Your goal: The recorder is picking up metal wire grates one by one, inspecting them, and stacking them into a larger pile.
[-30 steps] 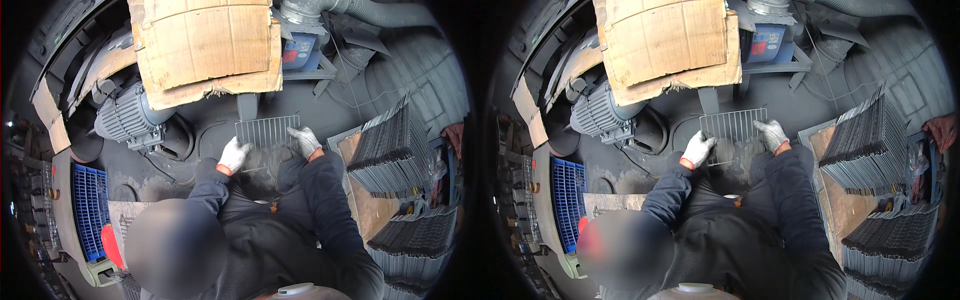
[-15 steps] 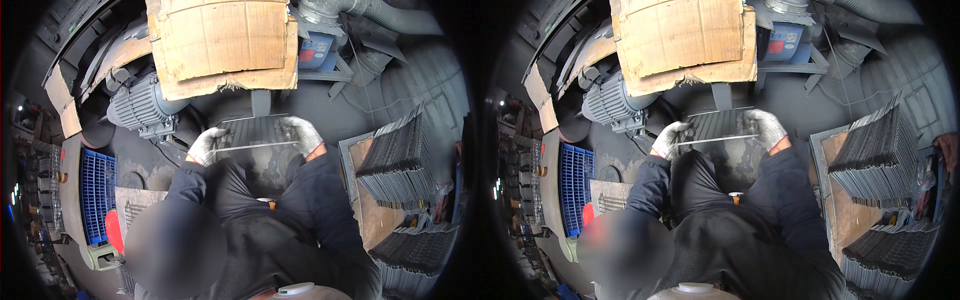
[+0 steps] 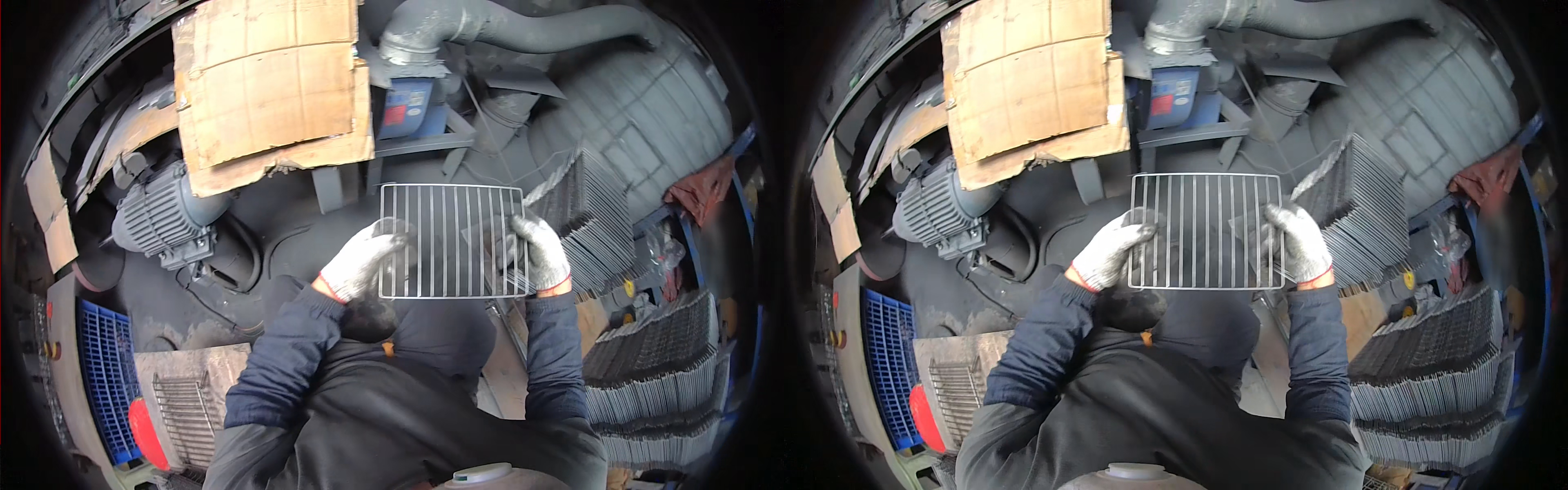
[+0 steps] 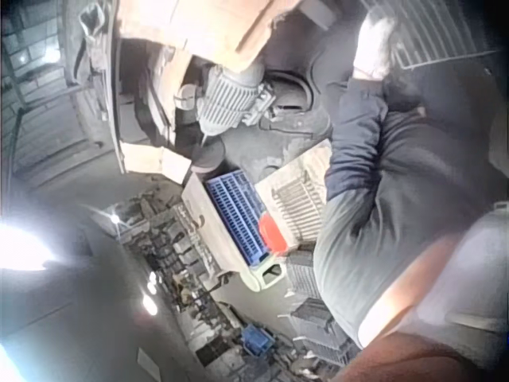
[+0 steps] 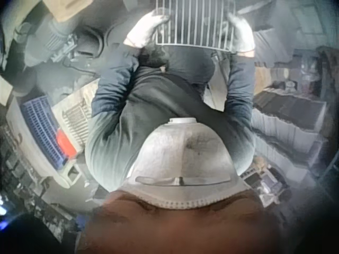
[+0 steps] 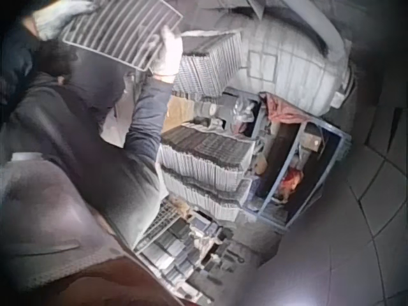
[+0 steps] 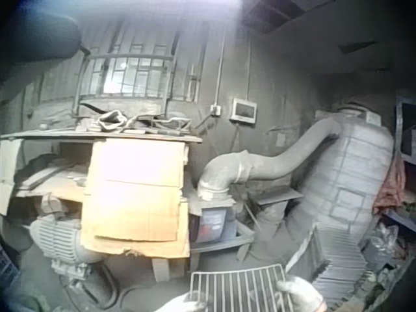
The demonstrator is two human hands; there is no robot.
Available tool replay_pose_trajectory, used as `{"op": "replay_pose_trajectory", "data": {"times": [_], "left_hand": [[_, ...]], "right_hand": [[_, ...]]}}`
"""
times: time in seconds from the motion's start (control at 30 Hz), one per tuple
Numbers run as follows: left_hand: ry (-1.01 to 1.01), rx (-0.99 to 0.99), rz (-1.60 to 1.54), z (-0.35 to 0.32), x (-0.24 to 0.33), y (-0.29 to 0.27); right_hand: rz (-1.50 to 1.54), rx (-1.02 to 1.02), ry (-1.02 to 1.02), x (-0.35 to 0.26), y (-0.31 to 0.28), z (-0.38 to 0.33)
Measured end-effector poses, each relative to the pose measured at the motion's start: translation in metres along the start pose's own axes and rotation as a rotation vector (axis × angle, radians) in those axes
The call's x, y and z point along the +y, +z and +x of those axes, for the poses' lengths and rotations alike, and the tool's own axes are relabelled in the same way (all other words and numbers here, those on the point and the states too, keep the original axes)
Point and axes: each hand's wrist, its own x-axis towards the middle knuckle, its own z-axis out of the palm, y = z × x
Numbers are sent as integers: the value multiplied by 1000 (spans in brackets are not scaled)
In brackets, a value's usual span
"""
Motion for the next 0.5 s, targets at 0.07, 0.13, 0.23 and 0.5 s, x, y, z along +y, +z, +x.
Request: {"op": "replay_pose_trajectory", "data": {"times": [0.07, 0.13, 0.23, 0.5], "left_hand": [[46, 61, 91, -14, -1, 12], [44, 52, 189, -29, 0, 16], [189, 164, 269, -41, -30, -17], [84, 428, -525, -56, -121, -132]], "right_hand": [[-63, 0, -55, -2, 13, -26], [-136, 59, -163, -1, 26, -39], [-208, 128, -307, -23, 30, -69], [-745, 824, -1498, -101, -58, -89]]}}
